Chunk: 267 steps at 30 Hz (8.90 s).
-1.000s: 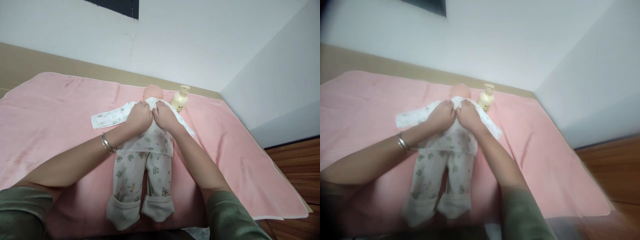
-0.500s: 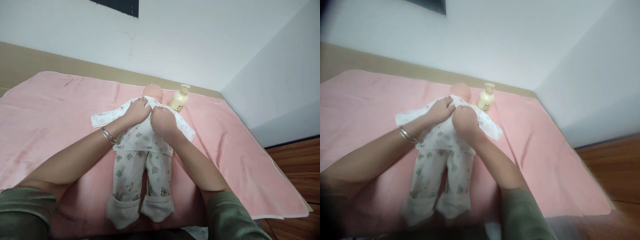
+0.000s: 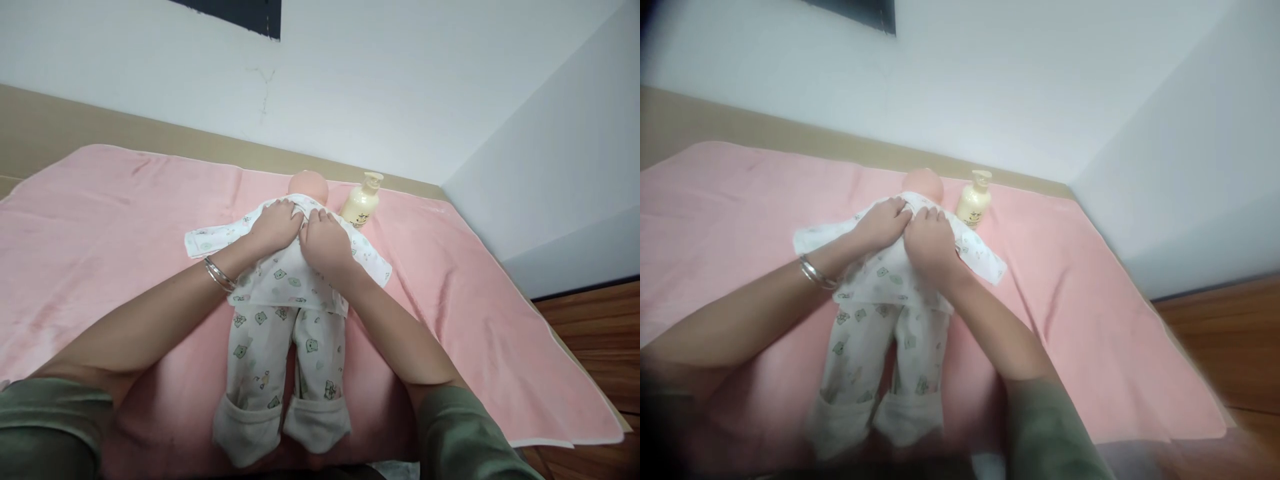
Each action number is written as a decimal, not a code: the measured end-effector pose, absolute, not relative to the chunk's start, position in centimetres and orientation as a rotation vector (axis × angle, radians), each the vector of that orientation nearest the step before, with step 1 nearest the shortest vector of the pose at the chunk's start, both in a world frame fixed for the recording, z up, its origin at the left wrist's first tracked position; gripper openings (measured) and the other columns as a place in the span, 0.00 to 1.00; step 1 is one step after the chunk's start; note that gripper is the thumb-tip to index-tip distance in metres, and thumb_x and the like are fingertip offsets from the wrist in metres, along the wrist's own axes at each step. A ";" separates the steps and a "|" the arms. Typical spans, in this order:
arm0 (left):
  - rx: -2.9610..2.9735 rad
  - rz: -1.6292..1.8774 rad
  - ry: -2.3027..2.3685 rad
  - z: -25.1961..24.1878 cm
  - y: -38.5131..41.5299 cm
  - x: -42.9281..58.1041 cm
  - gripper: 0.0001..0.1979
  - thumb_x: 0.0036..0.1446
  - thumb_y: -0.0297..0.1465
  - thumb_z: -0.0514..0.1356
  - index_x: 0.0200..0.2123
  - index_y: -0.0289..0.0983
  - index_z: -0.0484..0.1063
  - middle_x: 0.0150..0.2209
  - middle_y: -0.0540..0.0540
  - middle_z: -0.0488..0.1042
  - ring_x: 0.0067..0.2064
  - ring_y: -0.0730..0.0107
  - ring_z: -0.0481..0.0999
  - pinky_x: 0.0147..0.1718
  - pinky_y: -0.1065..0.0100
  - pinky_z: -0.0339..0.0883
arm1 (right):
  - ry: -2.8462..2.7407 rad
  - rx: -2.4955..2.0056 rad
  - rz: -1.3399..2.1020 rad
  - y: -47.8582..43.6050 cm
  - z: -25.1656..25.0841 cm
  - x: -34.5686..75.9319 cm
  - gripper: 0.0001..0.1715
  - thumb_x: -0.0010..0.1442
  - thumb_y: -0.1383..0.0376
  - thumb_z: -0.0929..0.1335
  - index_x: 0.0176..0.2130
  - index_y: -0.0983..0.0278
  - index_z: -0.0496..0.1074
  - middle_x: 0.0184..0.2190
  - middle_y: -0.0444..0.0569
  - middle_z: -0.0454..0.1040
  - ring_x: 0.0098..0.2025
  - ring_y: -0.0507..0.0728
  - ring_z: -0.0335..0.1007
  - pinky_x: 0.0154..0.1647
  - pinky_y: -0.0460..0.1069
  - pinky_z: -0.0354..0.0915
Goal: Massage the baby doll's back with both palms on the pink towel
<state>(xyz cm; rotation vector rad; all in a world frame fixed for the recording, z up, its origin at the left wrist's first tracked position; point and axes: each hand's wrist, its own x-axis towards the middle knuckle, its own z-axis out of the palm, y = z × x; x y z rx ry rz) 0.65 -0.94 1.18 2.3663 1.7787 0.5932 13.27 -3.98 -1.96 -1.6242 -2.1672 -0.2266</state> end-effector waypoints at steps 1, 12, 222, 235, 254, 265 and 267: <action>2.371 0.599 1.786 1.0 -0.7 0.6 0.18 0.66 0.33 0.46 0.44 0.33 0.73 0.51 0.32 0.78 0.52 0.49 0.77 0.54 0.51 0.70 | -2.185 -1.628 -0.246 -4.5 -1.9 13.0 0.24 0.70 0.68 0.55 0.55 0.74 0.71 0.53 0.67 0.75 0.58 0.69 0.70 0.63 0.60 0.65; 2.689 0.614 1.823 -0.6 -2.9 1.6 0.16 0.64 0.26 0.47 0.44 0.31 0.74 0.47 0.30 0.78 0.53 0.47 0.76 0.55 0.51 0.69 | -2.112 -1.674 0.036 -1.3 -1.2 15.1 0.30 0.73 0.61 0.56 0.62 0.80 0.64 0.64 0.69 0.68 0.66 0.70 0.63 0.71 0.62 0.57; 2.136 0.914 1.762 -0.4 -0.6 0.2 0.20 0.65 0.35 0.47 0.42 0.34 0.79 0.45 0.37 0.82 0.46 0.53 0.79 0.48 0.58 0.71 | -2.269 -1.206 0.241 -4.1 0.9 14.8 0.25 0.68 0.66 0.57 0.58 0.64 0.72 0.62 0.57 0.71 0.69 0.66 0.61 0.70 0.64 0.62; 1.961 1.298 1.573 -2.6 0.2 -0.1 0.23 0.65 0.35 0.46 0.51 0.33 0.77 0.54 0.39 0.80 0.55 0.60 0.77 0.61 0.60 0.67 | -2.068 -1.349 0.060 -2.5 -1.2 14.0 0.27 0.64 0.69 0.59 0.60 0.69 0.70 0.73 0.61 0.56 0.77 0.70 0.48 0.76 0.69 0.50; 1.992 1.281 1.644 -2.7 0.1 -0.3 0.20 0.67 0.37 0.45 0.37 0.37 0.75 0.43 0.42 0.81 0.44 0.63 0.76 0.48 0.64 0.68 | -1.999 -1.361 0.110 -2.3 -1.8 13.6 0.30 0.67 0.66 0.58 0.65 0.69 0.65 0.76 0.61 0.49 0.80 0.68 0.39 0.78 0.71 0.45; 1.963 1.278 1.629 -2.5 -0.2 -0.3 0.21 0.64 0.34 0.46 0.45 0.36 0.78 0.49 0.42 0.82 0.50 0.62 0.77 0.53 0.64 0.69 | -2.006 -1.410 0.134 -2.5 -2.2 13.7 0.32 0.69 0.65 0.59 0.69 0.70 0.61 0.75 0.62 0.51 0.79 0.69 0.41 0.78 0.73 0.43; 1.962 1.286 1.604 -2.5 -0.3 -0.4 0.22 0.62 0.32 0.47 0.48 0.35 0.78 0.51 0.42 0.81 0.53 0.62 0.77 0.56 0.63 0.68 | -1.987 -1.394 0.130 -2.8 -2.5 13.2 0.33 0.68 0.66 0.59 0.70 0.69 0.59 0.76 0.62 0.50 0.79 0.68 0.43 0.78 0.73 0.44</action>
